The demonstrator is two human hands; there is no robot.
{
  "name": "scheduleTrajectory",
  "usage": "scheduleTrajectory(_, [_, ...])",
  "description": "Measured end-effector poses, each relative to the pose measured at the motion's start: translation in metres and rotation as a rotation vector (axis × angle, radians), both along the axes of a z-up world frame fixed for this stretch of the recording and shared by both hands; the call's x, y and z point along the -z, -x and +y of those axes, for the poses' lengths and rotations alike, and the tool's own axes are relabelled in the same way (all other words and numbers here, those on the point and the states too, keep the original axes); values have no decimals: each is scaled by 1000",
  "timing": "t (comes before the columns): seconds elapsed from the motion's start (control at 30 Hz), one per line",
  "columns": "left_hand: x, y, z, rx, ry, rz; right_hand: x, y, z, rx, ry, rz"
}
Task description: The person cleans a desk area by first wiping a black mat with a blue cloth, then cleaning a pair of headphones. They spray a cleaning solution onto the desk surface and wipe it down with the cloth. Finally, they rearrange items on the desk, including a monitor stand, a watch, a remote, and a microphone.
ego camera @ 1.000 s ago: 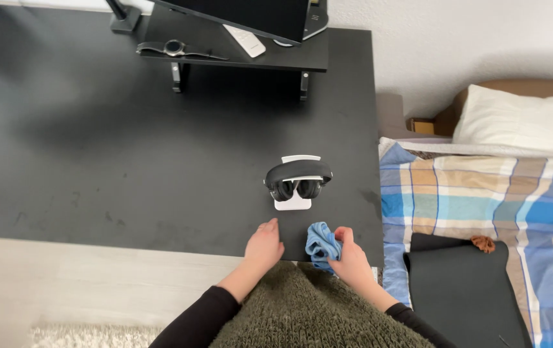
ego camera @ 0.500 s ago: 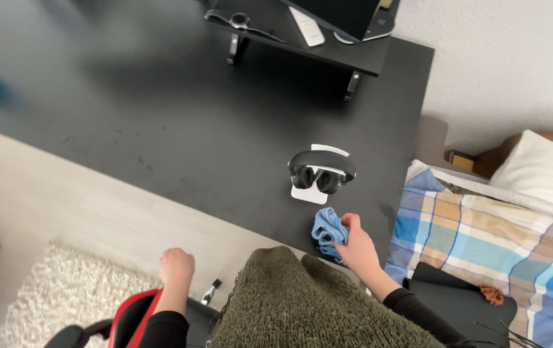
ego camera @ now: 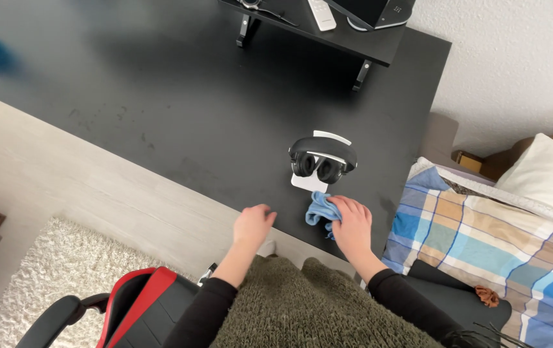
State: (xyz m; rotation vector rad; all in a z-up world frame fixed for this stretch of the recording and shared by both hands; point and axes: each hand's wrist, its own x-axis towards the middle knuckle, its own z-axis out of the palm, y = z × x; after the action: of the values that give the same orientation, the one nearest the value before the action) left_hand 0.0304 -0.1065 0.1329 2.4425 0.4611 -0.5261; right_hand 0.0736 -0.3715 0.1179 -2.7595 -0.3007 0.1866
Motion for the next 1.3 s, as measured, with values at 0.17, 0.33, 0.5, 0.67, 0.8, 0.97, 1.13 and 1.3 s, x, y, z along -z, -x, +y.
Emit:
scheduleTrajectory(0.17, [15, -11, -23, 46, 6, -7, 1, 3, 7, -49, -47, -28])
scheduleTrajectory(0.33, [-10, -12, -44, -409, 723, 49, 5, 6, 17, -129, -97, -141])
scheduleTrajectory(0.5, [7, -32, -71, -733, 1446, 176, -3, 14, 26, -344, -102, -458])
scheduleTrajectory(0.67, [43, -46, -85, -661, 1318, 185, 9, 21, -1, -305, -50, -509])
scheduleTrajectory(0.8, [62, -47, -118, -520, 1348, 293, 21, 30, -41, -222, -56, -523])
scheduleTrajectory(0.97, [100, -82, -94, -284, 848, 175, 30, 40, -37, -229, 61, -371])
scheduleTrajectory(1.13, [122, -99, -47, -347, 435, -21, 60, 20, 6, -352, 119, -189])
scheduleTrajectory(1.3, [92, -101, -32, -233, 332, -148, 66, -12, 54, -327, 333, -214])
